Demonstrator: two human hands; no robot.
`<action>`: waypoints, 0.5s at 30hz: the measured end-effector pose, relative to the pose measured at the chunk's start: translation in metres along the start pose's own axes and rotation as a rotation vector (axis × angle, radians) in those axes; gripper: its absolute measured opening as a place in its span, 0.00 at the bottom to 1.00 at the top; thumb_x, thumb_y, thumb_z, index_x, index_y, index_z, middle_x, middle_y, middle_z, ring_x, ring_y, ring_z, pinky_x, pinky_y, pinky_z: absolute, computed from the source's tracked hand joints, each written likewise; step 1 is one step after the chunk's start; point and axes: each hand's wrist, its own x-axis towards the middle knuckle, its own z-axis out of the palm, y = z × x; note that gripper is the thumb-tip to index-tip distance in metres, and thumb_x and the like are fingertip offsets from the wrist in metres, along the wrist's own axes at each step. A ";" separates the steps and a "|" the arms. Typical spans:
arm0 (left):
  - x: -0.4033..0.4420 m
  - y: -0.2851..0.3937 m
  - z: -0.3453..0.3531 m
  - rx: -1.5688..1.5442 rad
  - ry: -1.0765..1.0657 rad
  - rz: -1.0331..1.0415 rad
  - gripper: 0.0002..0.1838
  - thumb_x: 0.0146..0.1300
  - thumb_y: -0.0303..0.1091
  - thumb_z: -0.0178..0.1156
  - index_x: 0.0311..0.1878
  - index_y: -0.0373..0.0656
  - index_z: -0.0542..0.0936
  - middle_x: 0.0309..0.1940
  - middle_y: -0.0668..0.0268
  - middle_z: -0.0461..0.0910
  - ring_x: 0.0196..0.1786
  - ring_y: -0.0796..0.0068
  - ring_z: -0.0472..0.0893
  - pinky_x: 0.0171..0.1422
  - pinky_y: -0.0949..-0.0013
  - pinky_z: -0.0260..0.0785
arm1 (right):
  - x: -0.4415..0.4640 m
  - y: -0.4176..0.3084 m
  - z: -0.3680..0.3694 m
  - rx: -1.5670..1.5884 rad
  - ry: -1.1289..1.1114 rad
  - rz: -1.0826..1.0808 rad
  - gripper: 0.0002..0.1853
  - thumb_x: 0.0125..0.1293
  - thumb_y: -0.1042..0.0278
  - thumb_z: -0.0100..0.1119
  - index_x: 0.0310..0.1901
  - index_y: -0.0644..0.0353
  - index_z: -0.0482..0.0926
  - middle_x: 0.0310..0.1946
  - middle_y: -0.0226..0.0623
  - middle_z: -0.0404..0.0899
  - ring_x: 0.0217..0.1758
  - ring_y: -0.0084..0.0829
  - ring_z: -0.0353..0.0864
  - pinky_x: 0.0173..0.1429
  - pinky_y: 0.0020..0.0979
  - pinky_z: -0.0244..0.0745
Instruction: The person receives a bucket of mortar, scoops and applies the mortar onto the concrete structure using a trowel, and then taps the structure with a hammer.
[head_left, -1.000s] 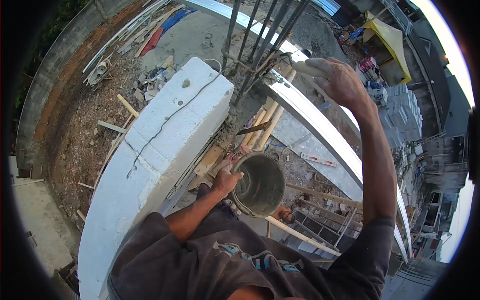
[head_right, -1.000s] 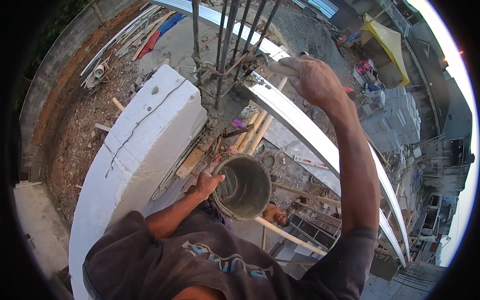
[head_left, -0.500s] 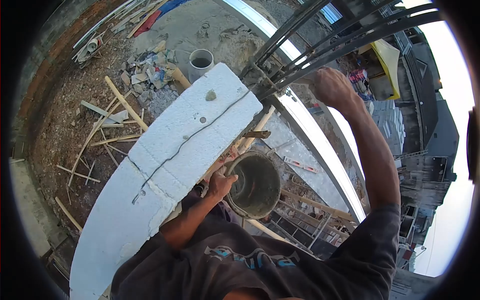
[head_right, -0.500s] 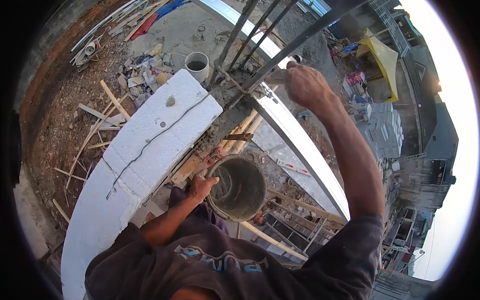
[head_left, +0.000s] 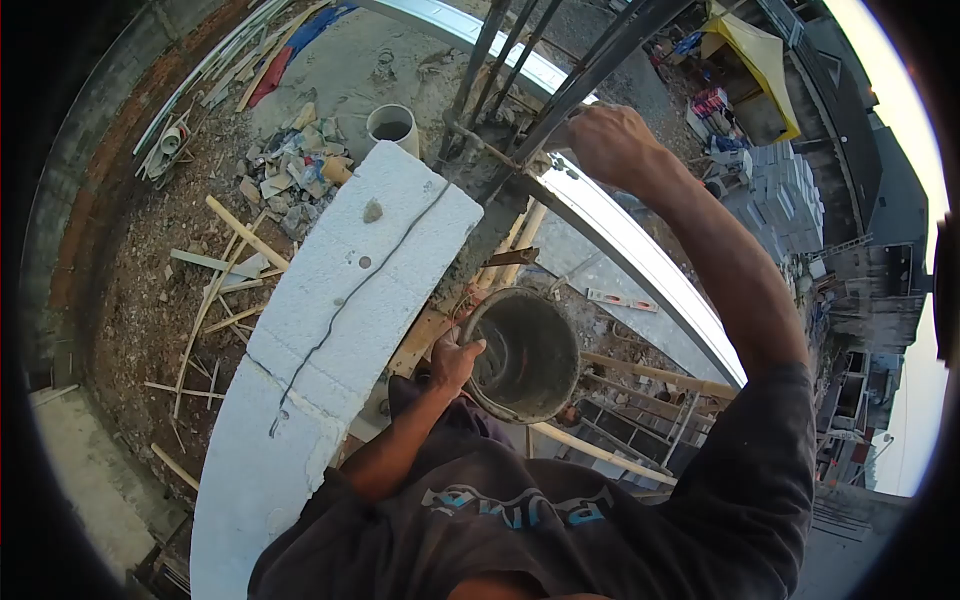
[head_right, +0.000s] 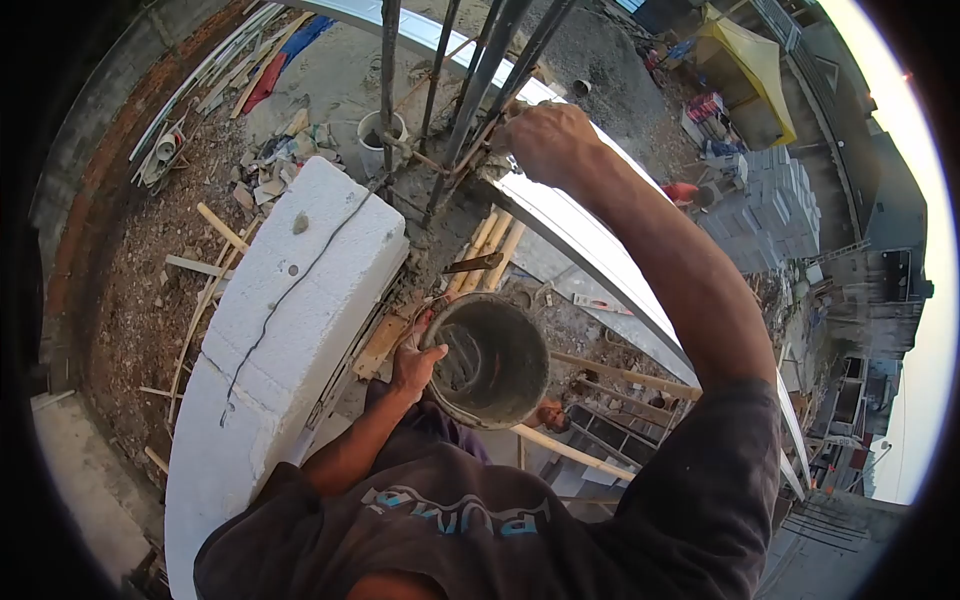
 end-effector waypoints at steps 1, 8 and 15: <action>-0.004 0.002 -0.001 -0.004 -0.012 -0.036 0.24 0.55 0.31 0.68 0.56 0.31 0.80 0.47 0.61 0.83 0.49 0.70 0.80 0.58 0.65 0.70 | -0.003 0.004 0.001 0.016 0.021 -0.003 0.18 0.69 0.79 0.44 0.44 0.57 0.88 0.35 0.44 0.87 0.39 0.35 0.87 0.56 0.38 0.83; -0.005 0.002 0.000 0.074 -0.025 -0.095 0.19 0.56 0.33 0.68 0.49 0.32 0.82 0.38 0.65 0.84 0.40 0.73 0.79 0.50 0.66 0.71 | 0.004 0.008 0.012 0.101 0.028 0.087 0.16 0.66 0.80 0.47 0.44 0.58 0.87 0.37 0.42 0.86 0.40 0.35 0.86 0.54 0.39 0.84; -0.006 -0.001 0.011 -0.074 0.019 -0.010 0.14 0.55 0.36 0.69 0.36 0.32 0.83 0.28 0.64 0.81 0.31 0.72 0.76 0.42 0.61 0.71 | -0.034 0.024 -0.020 0.109 0.154 0.188 0.18 0.68 0.74 0.54 0.56 0.49 0.85 0.48 0.34 0.86 0.46 0.34 0.87 0.60 0.39 0.83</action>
